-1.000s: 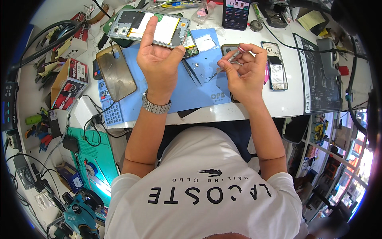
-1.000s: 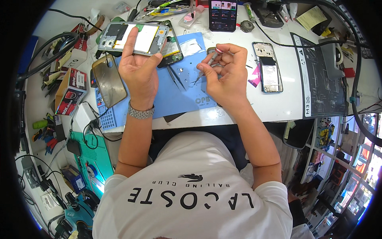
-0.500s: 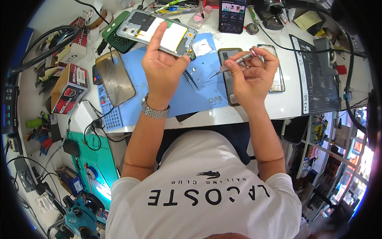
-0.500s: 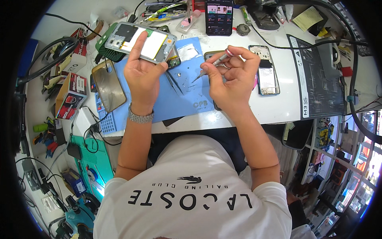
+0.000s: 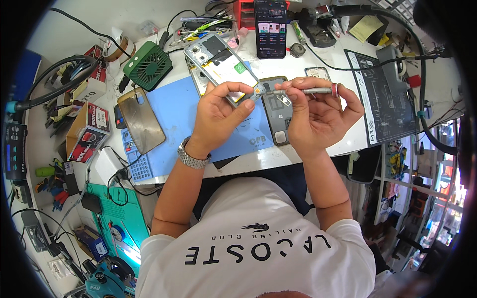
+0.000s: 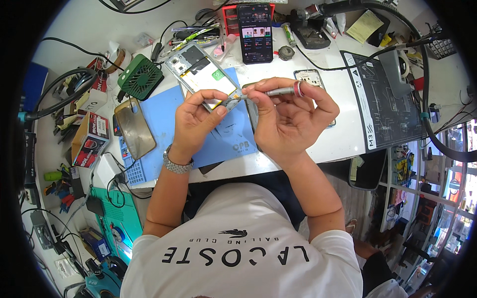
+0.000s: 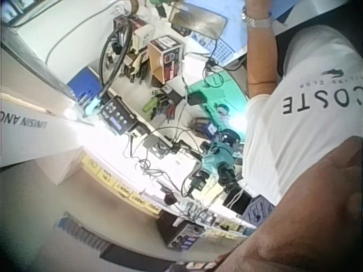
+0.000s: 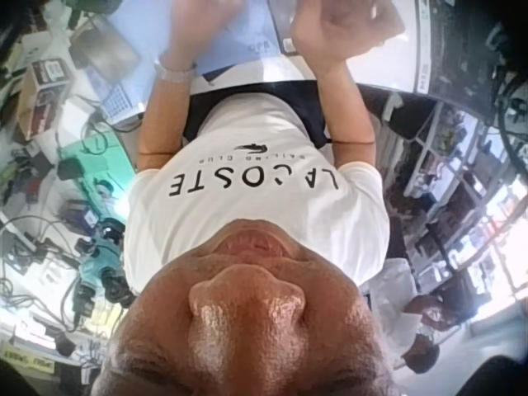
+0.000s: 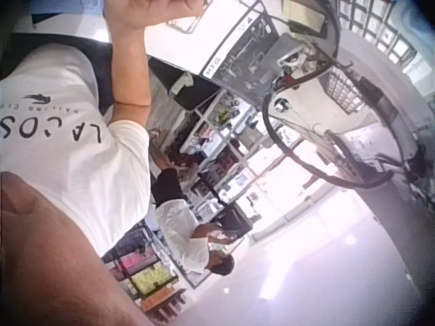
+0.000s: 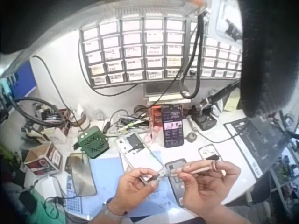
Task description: The person uses a precision screwdriver to remove screws from a disassembled smartphone and then uses a small brush to clean the interior components. The person handles the phone and tools directly on a cluttered workbench.
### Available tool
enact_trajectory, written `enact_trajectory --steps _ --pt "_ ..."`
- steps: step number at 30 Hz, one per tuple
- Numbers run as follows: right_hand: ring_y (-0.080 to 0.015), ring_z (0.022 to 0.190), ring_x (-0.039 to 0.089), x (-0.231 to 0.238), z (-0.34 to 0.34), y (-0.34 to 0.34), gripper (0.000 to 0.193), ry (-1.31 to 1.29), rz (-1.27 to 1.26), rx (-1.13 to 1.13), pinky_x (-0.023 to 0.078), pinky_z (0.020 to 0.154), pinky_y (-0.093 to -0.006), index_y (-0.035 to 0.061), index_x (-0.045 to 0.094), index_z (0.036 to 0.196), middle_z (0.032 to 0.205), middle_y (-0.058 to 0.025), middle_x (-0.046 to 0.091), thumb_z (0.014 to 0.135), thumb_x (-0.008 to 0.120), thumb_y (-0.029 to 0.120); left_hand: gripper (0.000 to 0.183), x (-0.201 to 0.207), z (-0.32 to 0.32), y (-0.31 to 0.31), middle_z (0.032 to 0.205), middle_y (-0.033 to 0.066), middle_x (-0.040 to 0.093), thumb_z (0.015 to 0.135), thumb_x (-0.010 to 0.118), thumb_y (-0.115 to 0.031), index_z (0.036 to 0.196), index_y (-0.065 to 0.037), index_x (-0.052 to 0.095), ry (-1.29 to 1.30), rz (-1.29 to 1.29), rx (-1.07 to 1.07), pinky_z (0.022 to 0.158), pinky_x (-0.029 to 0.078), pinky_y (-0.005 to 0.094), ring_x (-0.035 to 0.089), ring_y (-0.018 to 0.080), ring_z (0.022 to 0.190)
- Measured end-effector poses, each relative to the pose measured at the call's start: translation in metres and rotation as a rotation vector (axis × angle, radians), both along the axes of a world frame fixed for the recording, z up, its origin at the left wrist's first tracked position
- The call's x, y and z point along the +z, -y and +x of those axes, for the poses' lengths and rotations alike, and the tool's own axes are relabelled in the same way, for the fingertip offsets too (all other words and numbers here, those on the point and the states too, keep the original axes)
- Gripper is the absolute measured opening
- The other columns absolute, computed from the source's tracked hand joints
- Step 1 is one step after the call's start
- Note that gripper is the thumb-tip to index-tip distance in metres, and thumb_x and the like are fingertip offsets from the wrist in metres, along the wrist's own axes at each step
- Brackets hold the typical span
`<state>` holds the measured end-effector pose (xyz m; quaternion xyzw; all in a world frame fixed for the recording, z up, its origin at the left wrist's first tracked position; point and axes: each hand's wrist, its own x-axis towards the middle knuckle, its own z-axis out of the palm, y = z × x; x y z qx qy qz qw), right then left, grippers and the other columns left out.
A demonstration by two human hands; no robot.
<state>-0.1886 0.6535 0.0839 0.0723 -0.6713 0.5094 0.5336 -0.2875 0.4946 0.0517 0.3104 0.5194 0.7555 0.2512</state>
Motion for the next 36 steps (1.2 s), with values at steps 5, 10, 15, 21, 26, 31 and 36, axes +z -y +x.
enact_trajectory --steps 5,10,15,21,26,31,36 --pt "-0.0286 0.090 0.076 -0.0018 0.0003 0.0000 0.064 -0.005 0.051 0.026 0.068 0.078 -0.0334 0.0056 0.025 0.136 0.106 -0.0256 0.066 0.092 0.064 -0.019 0.021 -0.0012 0.0021 0.0024 0.117 0.0042 0.057 0.098 0.073 -0.002 0.117 0.007 0.069 -0.038 -0.072 -0.002 0.081 0.054 0.0194 0.062 0.0069 0.097" --pt "-0.0285 0.089 0.076 -0.0038 0.0009 0.0031 0.064 0.003 0.021 0.047 0.068 0.078 -0.0331 0.0061 0.025 0.135 0.106 -0.0253 0.066 0.092 0.064 -0.020 0.019 -0.0011 0.0039 0.0013 0.112 0.0031 0.059 0.099 0.073 -0.004 0.116 0.006 0.070 -0.075 -0.075 0.029 0.078 0.054 0.0184 0.064 0.0064 0.094" --pt "-0.0285 0.089 0.076 -0.0012 0.0020 0.0040 0.065 0.015 0.040 0.004 0.067 0.077 -0.0322 0.0063 0.025 0.136 0.104 -0.0247 0.066 0.091 0.065 -0.020 0.020 -0.0053 0.0019 0.0023 0.112 0.0032 0.059 0.100 0.073 -0.005 0.115 0.006 0.070 -0.141 -0.097 0.048 0.077 0.054 0.0174 0.065 0.0064 0.094" --pt "-0.0282 0.088 0.076 -0.0032 0.0016 0.0030 0.065 0.007 0.045 0.024 0.067 0.075 -0.0311 0.0059 0.026 0.136 0.104 -0.0243 0.066 0.091 0.065 -0.020 0.019 -0.0018 0.0039 0.0015 0.111 0.0028 0.058 0.099 0.074 -0.006 0.115 0.005 0.071 -0.137 -0.087 0.057 0.070 0.051 0.0151 0.064 0.0046 0.089" --pt "-0.0283 0.089 0.076 -0.0027 0.0029 0.0028 0.065 0.039 0.109 -0.052 0.068 0.075 -0.0316 0.0059 0.026 0.136 0.104 -0.0244 0.066 0.090 0.065 -0.020 0.019 0.0002 0.0032 0.0027 0.111 0.0030 0.058 0.098 0.075 -0.004 0.115 0.005 0.072 -0.147 -0.101 0.033 0.069 0.050 0.0151 0.064 0.0042 0.089" --pt "-0.0285 0.089 0.076 -0.0056 0.0010 0.0002 0.065 -0.027 0.099 0.023 0.068 0.075 -0.0323 0.0044 0.027 0.136 0.106 -0.0240 0.064 0.090 0.065 -0.020 0.033 -0.0011 0.0046 0.0004 0.123 0.0073 0.058 0.095 0.076 0.002 0.127 0.006 0.067 -0.114 -0.057 0.022 0.081 0.055 0.0199 0.065 0.0105 0.106" --pt "-0.0286 0.089 0.076 -0.0046 0.0034 0.0023 0.064 0.014 0.097 -0.001 0.068 0.076 -0.0330 0.0042 0.025 0.136 0.106 -0.0251 0.065 0.091 0.064 -0.021 0.071 0.0001 0.0047 -0.0005 0.138 0.0121 0.044 0.086 0.067 0.017 0.153 0.007 0.042 -0.016 0.073 -0.081 0.110 0.050 0.0326 0.052 0.0233 0.138"
